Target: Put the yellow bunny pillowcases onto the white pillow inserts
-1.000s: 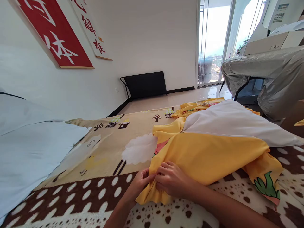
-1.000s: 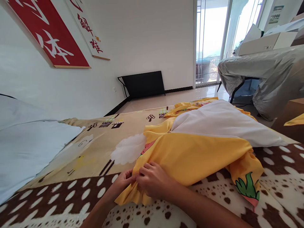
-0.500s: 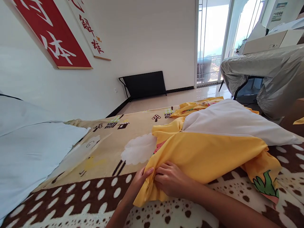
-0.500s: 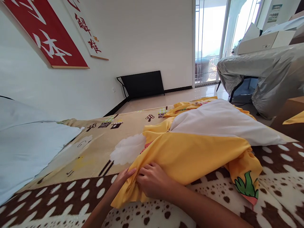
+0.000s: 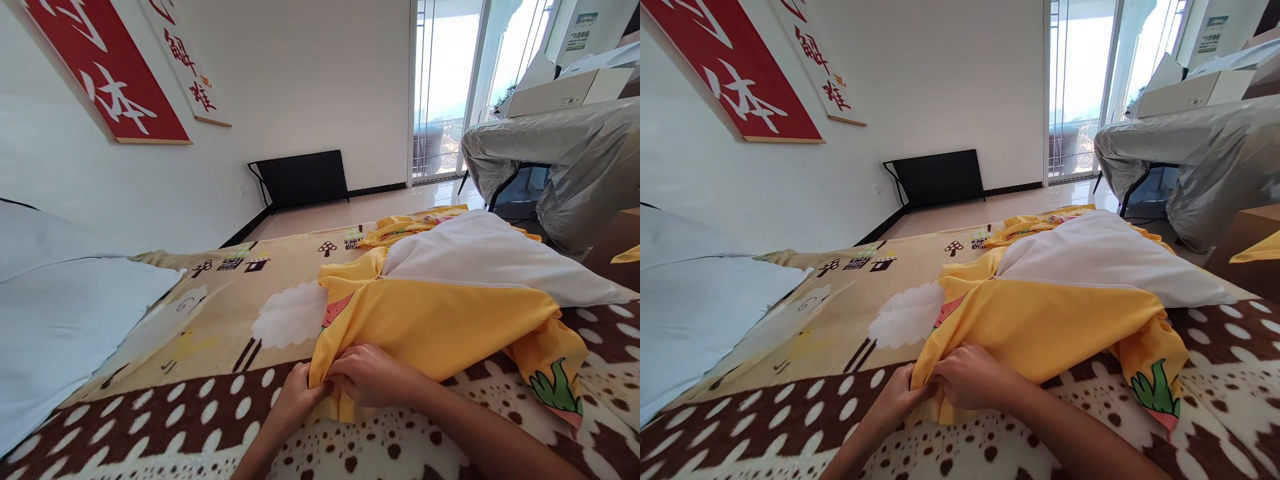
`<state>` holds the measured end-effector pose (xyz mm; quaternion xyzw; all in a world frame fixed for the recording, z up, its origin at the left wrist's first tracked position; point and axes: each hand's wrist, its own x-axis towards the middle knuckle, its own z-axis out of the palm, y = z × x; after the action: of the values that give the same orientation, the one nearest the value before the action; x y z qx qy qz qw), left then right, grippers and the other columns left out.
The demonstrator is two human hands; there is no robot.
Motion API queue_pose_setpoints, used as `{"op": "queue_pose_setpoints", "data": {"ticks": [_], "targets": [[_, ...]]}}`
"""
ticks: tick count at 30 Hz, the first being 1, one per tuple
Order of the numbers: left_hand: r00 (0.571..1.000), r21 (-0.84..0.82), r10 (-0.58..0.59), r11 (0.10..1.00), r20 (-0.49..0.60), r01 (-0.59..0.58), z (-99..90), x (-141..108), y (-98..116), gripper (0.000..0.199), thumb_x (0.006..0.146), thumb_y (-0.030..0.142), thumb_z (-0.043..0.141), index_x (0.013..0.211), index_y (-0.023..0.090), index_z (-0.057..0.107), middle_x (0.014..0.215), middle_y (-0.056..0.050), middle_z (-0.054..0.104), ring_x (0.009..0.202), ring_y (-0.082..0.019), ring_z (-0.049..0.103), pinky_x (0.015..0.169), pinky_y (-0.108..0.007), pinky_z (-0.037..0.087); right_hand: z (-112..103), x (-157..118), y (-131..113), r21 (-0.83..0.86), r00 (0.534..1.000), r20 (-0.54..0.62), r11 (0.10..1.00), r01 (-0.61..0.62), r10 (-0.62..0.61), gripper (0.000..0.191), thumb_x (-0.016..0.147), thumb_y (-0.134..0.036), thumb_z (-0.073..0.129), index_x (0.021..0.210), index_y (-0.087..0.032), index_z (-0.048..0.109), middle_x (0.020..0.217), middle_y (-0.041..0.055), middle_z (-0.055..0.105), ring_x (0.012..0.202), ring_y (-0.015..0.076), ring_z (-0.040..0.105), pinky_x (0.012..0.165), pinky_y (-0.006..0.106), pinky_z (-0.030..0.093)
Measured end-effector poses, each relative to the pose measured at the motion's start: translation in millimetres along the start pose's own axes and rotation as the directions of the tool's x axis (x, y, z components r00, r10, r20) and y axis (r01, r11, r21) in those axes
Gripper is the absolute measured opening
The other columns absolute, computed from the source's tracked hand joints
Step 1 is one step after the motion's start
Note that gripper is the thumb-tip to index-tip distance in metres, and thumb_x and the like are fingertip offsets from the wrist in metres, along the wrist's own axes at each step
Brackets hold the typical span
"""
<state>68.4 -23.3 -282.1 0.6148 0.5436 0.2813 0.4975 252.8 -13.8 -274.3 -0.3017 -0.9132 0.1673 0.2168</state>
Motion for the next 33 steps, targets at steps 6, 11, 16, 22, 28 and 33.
{"op": "queue_pose_setpoints", "data": {"ticks": [6,11,16,22,28,33], "targets": [[0.980,-0.467,-0.187,0.874,-0.071,0.133,-7.7,-1.6,3.0,0.048,0.056,0.045,0.079,0.091,0.016,0.064,0.092,-0.009,0.070,0.089,-0.024,0.064,0.074,-0.028,0.051,-20.7,0.5,0.6,0.060,0.994,-0.110,0.998,0.003,0.004,0.030,0.080,-0.011,0.046,0.100,-0.017,0.067,0.096,0.0058,0.072,0.087,0.0171,0.064,0.081,0.025,0.044],[0.960,-0.594,-0.258,0.791,-0.108,0.145,-10.2,-1.0,2.8,0.049,0.057,0.036,0.082,0.097,0.015,0.064,0.097,-0.010,0.070,0.089,-0.024,0.066,0.074,-0.028,0.053,-36.9,-4.1,2.0,0.015,0.978,-0.191,0.997,-0.078,0.079,0.027,0.081,-0.011,0.048,0.098,-0.017,0.067,0.093,0.0052,0.071,0.088,0.0174,0.063,0.081,0.027,0.044],[0.951,-0.647,-0.184,0.762,-0.250,-0.023,-7.4,-5.0,8.3,0.045,0.054,0.035,0.083,0.091,0.016,0.066,0.092,-0.007,0.071,0.081,-0.021,0.067,0.063,-0.024,0.053,-48.2,-10.4,-8.3,0.023,0.963,-0.253,0.996,-0.092,0.094,0.021,0.085,-0.016,0.048,0.096,-0.019,0.066,0.087,0.0025,0.070,0.079,0.0134,0.062,0.074,0.023,0.043],[0.954,-0.732,-0.190,0.680,-0.231,-0.042,-6.4,-5.8,9.0,0.052,0.057,0.030,0.083,0.103,0.017,0.063,0.096,-0.007,0.070,0.083,-0.021,0.067,0.063,-0.024,0.055,-55.3,-20.9,-37.5,-0.198,0.997,-0.078,0.980,-0.031,0.015,0.019,0.086,-0.029,0.054,0.075,-0.019,0.065,0.066,0.0007,0.066,0.060,0.0131,0.058,0.057,0.024,0.037],[0.935,-0.762,-0.218,0.643,-0.279,-0.078,-4.2,-1.1,4.4,0.042,0.064,0.018,0.077,0.103,0.015,0.062,0.096,-0.008,0.070,0.076,-0.018,0.068,0.063,-0.024,0.057,-0.8,-17.6,-55.0,0.060,0.958,0.285,0.998,0.026,-0.042,0.018,0.077,-0.037,0.064,0.083,-0.020,0.070,0.064,-0.0007,0.068,0.058,0.0139,0.060,0.046,0.021,0.033],[0.918,-0.735,-0.228,0.672,-0.324,-0.092,-4.4,0.4,4.2,0.036,0.064,0.021,0.077,0.096,0.013,0.063,0.089,-0.008,0.071,0.070,-0.018,0.068,0.056,-0.022,0.055,39.3,-4.9,-48.7,0.636,0.892,0.401,0.638,-0.435,0.208,0.033,0.078,-0.032,0.061,0.106,-0.016,0.064,0.082,0.0027,0.070,0.059,0.0111,0.062,0.046,0.016,0.042]]}}
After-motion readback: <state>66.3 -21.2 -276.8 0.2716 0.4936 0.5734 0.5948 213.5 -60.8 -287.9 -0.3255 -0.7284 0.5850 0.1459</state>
